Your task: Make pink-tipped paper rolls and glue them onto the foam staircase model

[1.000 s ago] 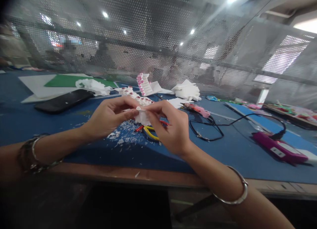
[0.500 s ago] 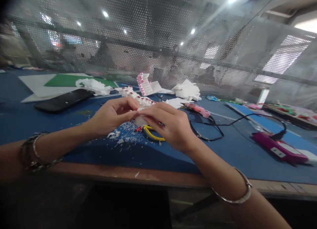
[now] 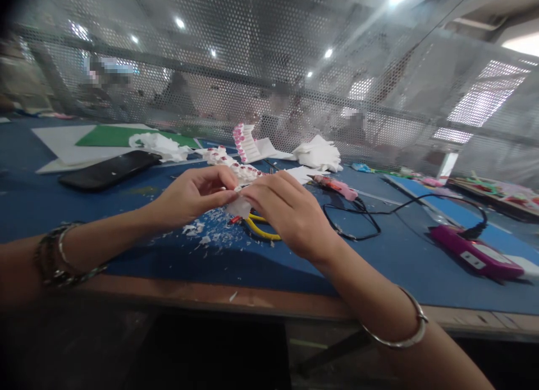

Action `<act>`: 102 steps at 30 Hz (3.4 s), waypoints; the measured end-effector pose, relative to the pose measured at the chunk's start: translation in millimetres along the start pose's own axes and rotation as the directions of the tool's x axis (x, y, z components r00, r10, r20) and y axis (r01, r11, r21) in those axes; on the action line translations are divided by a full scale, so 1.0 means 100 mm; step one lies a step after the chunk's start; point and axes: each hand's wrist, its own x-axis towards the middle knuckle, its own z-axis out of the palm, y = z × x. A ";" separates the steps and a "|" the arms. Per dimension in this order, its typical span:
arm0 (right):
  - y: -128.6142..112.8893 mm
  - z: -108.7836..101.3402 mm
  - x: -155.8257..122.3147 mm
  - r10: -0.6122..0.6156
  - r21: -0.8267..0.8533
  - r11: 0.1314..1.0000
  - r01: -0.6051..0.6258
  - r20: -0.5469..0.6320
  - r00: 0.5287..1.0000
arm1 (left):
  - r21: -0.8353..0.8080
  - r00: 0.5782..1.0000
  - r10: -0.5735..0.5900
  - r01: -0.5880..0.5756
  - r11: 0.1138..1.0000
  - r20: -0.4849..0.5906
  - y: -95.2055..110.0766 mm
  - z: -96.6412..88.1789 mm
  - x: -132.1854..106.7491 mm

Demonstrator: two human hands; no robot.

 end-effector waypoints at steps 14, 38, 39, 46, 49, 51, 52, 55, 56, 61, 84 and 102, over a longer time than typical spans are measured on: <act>0.02 0.01 0.06 0.154 0.233 0.956 -0.176 0.107 0.982 | 0.241 0.988 0.062 -0.095 0.966 0.141 0.04 -0.05 0.00; -0.05 0.05 0.02 0.462 0.508 0.710 -0.488 0.187 0.867 | 0.102 0.995 0.073 -0.080 0.992 0.075 0.05 -0.01 -0.01; -0.05 0.04 0.01 0.446 0.476 0.743 -0.471 0.174 0.878 | 0.152 0.995 0.080 -0.088 0.984 0.061 0.06 -0.01 0.00; -0.05 0.08 0.00 0.323 0.337 0.878 -0.340 0.108 0.940 | 0.355 0.996 0.049 -0.019 0.935 -0.075 0.05 -0.01 -0.01; -0.06 0.10 0.02 0.334 0.306 0.887 -0.345 0.089 0.938 | 0.352 0.997 0.029 -0.005 0.936 -0.065 0.07 0.01 -0.02; -0.07 0.09 0.02 0.358 0.283 0.888 -0.364 0.074 0.931 | 0.343 0.999 0.013 0.005 0.939 -0.050 0.07 0.01 -0.03; -0.07 0.09 0.02 0.362 0.271 0.890 -0.366 0.069 0.930 | 0.336 0.999 0.004 0.011 0.942 -0.045 0.07 0.01 -0.02; -0.06 0.06 0.02 0.338 0.217 0.916 -0.336 0.033 0.941 | 0.322 0.999 -0.011 0.024 0.946 -0.043 0.06 0.00 -0.02; -0.06 0.06 0.01 0.317 0.190 0.930 -0.314 0.017 0.948 | 0.322 0.999 -0.007 0.021 0.947 -0.045 0.05 -0.01 -0.01; -0.07 0.03 0.01 0.193 0.034 0.981 -0.193 0.000 0.981 | 0.344 0.998 0.017 0.005 0.939 -0.060 0.03 -0.01 -0.01; -0.02 0.09 0.01 0.331 0.178 0.918 -0.355 0.153 0.931 | 0.370 0.992 0.104 -0.122 0.921 0.067 0.05 -0.02 -0.01; -0.11 0.18 -0.06 0.514 0.306 0.816 -0.490 0.004 0.858 | 0.394 0.977 0.169 -0.104 0.913 -0.132 0.12 0.19 -0.15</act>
